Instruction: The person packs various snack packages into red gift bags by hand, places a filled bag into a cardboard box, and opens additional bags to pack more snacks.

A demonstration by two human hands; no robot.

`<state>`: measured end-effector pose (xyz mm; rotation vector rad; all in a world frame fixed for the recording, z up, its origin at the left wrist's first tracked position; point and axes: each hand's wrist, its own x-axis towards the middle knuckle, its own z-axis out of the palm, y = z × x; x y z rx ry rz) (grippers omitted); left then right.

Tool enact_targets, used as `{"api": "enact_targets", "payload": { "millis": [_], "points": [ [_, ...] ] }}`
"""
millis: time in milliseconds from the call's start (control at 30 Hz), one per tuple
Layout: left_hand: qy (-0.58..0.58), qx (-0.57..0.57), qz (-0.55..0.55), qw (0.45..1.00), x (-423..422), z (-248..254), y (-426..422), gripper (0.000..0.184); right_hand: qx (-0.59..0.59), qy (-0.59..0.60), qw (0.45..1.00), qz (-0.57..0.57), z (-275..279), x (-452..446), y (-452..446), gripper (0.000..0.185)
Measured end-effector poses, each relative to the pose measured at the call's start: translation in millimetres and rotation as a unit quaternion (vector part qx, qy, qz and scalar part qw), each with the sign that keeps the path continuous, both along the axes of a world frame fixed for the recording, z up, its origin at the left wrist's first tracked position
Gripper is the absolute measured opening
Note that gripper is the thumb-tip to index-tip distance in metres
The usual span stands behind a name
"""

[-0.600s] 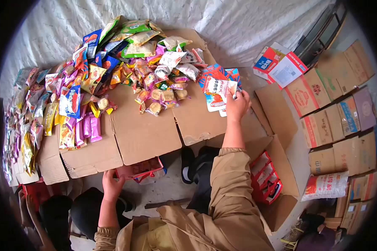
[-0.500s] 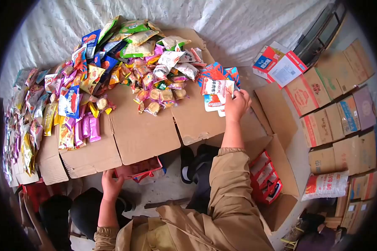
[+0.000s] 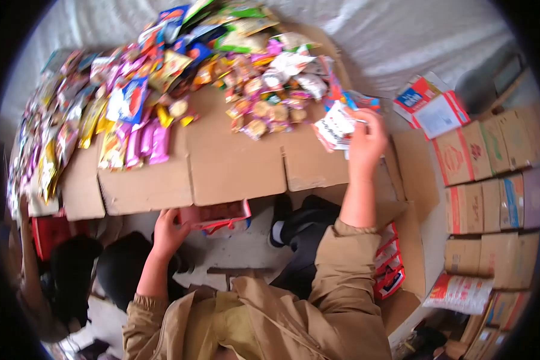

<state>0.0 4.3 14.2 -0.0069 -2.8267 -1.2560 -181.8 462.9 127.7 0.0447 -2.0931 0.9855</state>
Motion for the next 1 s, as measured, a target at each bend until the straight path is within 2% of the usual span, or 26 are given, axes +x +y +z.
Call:
{"api": "enact_targets", "payload": {
  "millis": [67, 100, 167, 200, 267, 333, 367, 400, 500, 567, 633, 733, 767, 833, 900, 967, 1000],
  "points": [
    [-0.007, 0.004, 0.005, 1.0, 2.5, 6.3, -0.3, 0.025, -0.009, 0.055, 0.997, 0.056, 19.0, 13.4, -20.7, 0.019],
    [-0.01, 0.005, 0.009, 1.0, 3.7, 6.3, -2.7, 0.025, -0.08, 0.044, 0.989, 0.119, 37.8, 25.6, -40.1, 0.019],
    [-0.017, -0.006, -0.009, 1.0, 7.1, 4.1, -8.7, 0.031, -0.151, 0.047, 0.964, 0.213, 54.0, 38.2, -55.9, 0.018],
    [-0.029, 0.003, -0.011, 1.0, 8.0, 6.1, -8.9, 0.037, -0.152, 0.043, 0.962, 0.223, 57.6, 44.1, -64.8, 0.018],
    [-0.039, 0.012, -0.008, 0.999, 9.0, 8.6, -9.2, 0.043, -0.11, -0.027, 0.932, 0.344, 62.7, 56.5, -88.5, 0.018],
    [-0.043, 0.007, -0.025, 0.999, 10.0, 9.1, -10.9, 0.057, -0.11, -0.105, 0.892, 0.425, 59.8, 67.1, -124.1, 0.023],
    [-0.043, 0.007, -0.02, 0.999, 10.6, 8.9, -11.9, 0.057, -0.114, -0.162, 0.869, 0.454, 55.4, 73.3, -139.9, 0.027],
    [-0.034, 0.008, -0.026, 0.999, 11.9, 8.4, -12.7, 0.061, -0.069, -0.184, 0.856, 0.477, 49.3, 75.0, -151.9, 0.03],
    [-0.018, 0.001, -0.029, 0.999, 14.9, 9.1, -15.5, 0.064, -0.032, -0.243, 0.805, 0.54, 38.1, 83.6, -185.7, 0.026],
    [-0.012, -0.006, -0.028, 1.0, 15.8, 11.6, -17.0, 0.063, -0.016, -0.275, 0.788, 0.55, 30.9, 89.8, -199.3, 0.024],
    [-0.053, 0.003, -0.042, 0.998, 14.7, 15.1, -19.0, 0.072, 0.0, -0.307, 0.771, 0.558, 25.7, 90.6, -205.0, 0.022],
    [-0.041, 0.006, -0.021, 0.999, 14.5, 14.0, -18.4, 0.073, 0.08, -0.357, 0.718, 0.592, 20.0, 86.6, -207.3, 0.013],
    [-0.043, 0.007, -0.02, 0.999, 14.4, 13.0, -19.4, 0.073, 0.08, -0.359, 0.717, 0.592, 15.9, 84.5, -206.6, 0.013],
    [-0.042, -0.009, -0.028, 0.999, 14.0, 10.9, -21.3, 0.072, 0.163, -0.251, 0.75, 0.59, 6.7, 81.1, -204.5, 0.013],
    [-0.041, -0.007, -0.026, 0.999, 15.4, 2.5, -22.8, 0.071, 0.162, -0.258, 0.749, 0.588, 9.6, 79.4, -198.0, 0.013],
    [-0.039, -0.005, -0.024, 0.999, 15.5, -1.3, -22.3, 0.071, 0.034, -0.432, 0.72, 0.543, 16.9, 81.5, -192.7, 0.013],
    [-0.038, -0.005, -0.027, 0.999, 14.7, 0.3, -22.3, 0.07, 0.0, -0.411, 0.734, 0.54, 12.5, 82.3, -191.5, 0.011]
  ]
}}
